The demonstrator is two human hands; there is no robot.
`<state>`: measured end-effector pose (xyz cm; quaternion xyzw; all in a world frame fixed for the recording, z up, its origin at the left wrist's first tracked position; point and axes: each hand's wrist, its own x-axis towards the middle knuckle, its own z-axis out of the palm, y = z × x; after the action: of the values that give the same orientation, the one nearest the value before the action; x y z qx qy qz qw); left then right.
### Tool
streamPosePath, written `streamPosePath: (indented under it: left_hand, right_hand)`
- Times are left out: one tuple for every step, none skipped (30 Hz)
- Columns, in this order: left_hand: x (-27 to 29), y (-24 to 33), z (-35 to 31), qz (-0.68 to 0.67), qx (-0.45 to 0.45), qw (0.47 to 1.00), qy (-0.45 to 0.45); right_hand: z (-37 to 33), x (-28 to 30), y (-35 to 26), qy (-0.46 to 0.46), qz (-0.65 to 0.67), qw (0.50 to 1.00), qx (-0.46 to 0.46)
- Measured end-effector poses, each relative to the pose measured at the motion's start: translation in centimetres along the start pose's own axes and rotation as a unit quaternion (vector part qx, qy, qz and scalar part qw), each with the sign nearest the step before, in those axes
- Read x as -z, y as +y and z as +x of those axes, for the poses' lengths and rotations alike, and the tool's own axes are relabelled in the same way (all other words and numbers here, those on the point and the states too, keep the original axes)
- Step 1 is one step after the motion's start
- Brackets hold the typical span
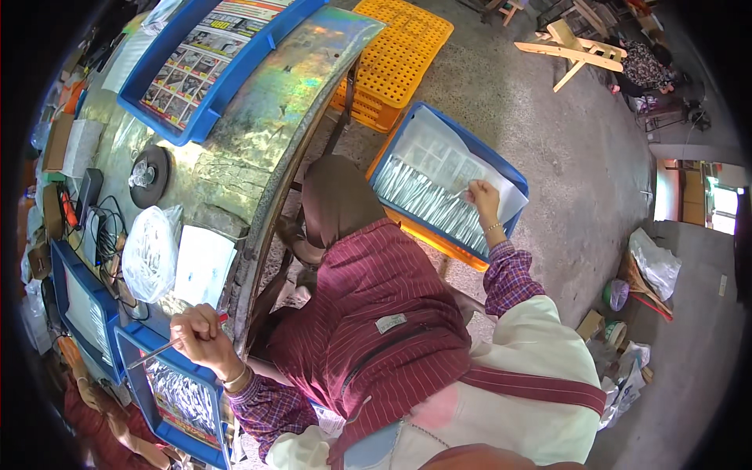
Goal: Assembling small metal components by attaching them to thin rods on a workbench.
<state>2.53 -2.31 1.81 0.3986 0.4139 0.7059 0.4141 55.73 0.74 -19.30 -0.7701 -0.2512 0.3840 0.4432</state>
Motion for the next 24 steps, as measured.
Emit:
streamPosePath:
  left_hand:
    - [-0.2, 0.0, 0.1, 0.001, 0.000, 1.000, -0.002]
    - [-0.3, 0.0, 0.2, 0.007, 0.007, 1.000, 0.000]
    - [-0.5, -0.1, 0.2, 0.011, 0.014, 1.000, 0.001]
    - [-0.8, -0.2, 0.2, 0.011, 0.014, 1.000, -0.001]
    - [-1.1, -0.4, 0.2, 0.006, 0.018, 1.000, 0.003]
    - [-1.2, -0.4, 0.1, 0.004, 0.020, 1.000, 0.008]
    - [-1.2, -0.4, 0.1, 0.005, 0.018, 1.000, 0.007]
    - [-1.1, -0.4, 0.0, 0.002, 0.024, 1.000, 0.007]
    - [-1.2, -0.6, 0.0, -0.006, 0.028, 1.000, 0.005]
    - [-1.2, -0.8, -0.2, -0.012, 0.024, 1.000, 0.000]
    - [-1.2, -0.8, -0.5, -0.010, 0.030, 0.999, 0.007]
    - [-1.3, -0.9, -0.5, -0.011, 0.033, 0.999, 0.010]
    - [-1.6, -0.9, -0.6, -0.005, 0.025, 1.000, 0.007]
    - [-1.4, -1.0, -0.6, -0.003, 0.023, 1.000, 0.000]
    - [-0.7, -1.1, -0.9, -0.013, 0.030, 0.999, 0.009]
    - [-0.4, -0.9, -1.0, -0.020, 0.038, 0.999, 0.020]
    - [-0.2, -0.9, -1.0, -0.021, 0.044, 0.998, 0.030]
    - [-0.4, -0.8, -1.2, -0.023, 0.051, 0.998, 0.041]
    - [-0.5, -1.0, -1.1, -0.027, 0.049, 0.998, 0.016]
    - [-0.6, -1.2, -1.0, -0.033, 0.046, 0.998, 0.010]
    - [-0.9, -1.1, -1.0, -0.022, 0.049, 0.999, 0.003]
    - [-1.0, -1.0, -1.0, -0.011, 0.052, 0.999, -0.003]
    - [-0.8, -0.9, -1.0, -0.004, 0.060, 0.998, -0.008]
    - [-1.0, -0.9, -1.0, -0.009, 0.058, 0.998, -0.011]
  right_hand:
    - [-0.2, -0.1, 0.9, 0.001, 0.002, 1.000, -0.001]
    - [-0.3, -0.6, 1.7, 0.003, 0.005, 0.999, -0.035]
    - [-0.4, -1.1, 2.4, 0.006, 0.008, 0.998, -0.069]
    - [-0.2, -1.7, 3.0, 0.008, 0.009, 0.998, -0.069]
    - [0.0, -2.5, 3.6, -0.007, 0.030, 0.995, -0.090]
    - [-0.1, -3.6, 3.5, -0.025, 0.051, 0.992, -0.111]
    - [-0.2, -4.4, 3.3, -0.026, 0.053, 0.992, -0.111]
    - [-0.4, -5.0, 3.0, -0.068, 0.050, 0.990, -0.114]
    - [-0.1, -5.4, 2.9, -0.107, 0.047, 0.986, -0.115]
    - [0.0, -5.7, 2.9, -0.102, 0.051, 0.988, -0.108]
    - [-0.2, -6.0, 2.9, -0.098, 0.041, 0.988, -0.108]
    - [0.1, -6.2, 3.2, -0.091, 0.035, 0.990, -0.104]
    - [0.4, -6.2, 3.6, -0.100, 0.000, 0.990, -0.099]
    - [0.7, -6.1, 3.9, -0.105, -0.035, 0.989, -0.095]
    - [0.3, -6.6, 3.9, -0.108, -0.031, 0.988, -0.104]
    - [-0.4, -7.2, 3.4, -0.115, -0.027, 0.986, -0.114]
    - [-0.8, -7.3, 2.8, -0.129, -0.022, 0.984, -0.125]
    - [-1.5, -6.9, 1.6, -0.144, -0.018, 0.980, -0.136]
    - [-1.2, -6.6, 2.0, -0.148, -0.015, 0.980, -0.133]
    - [-1.2, -6.3, 1.5, -0.142, -0.011, 0.981, -0.128]
    - [-1.4, -6.1, 0.9, -0.152, -0.013, 0.982, -0.114]
    - [-1.6, -6.1, 0.3, -0.164, -0.015, 0.981, -0.100]
    - [-1.8, -6.3, -0.3, -0.157, -0.014, 0.982, -0.104]
    - [-1.6, -6.3, -0.5, -0.153, -0.012, 0.983, -0.099]
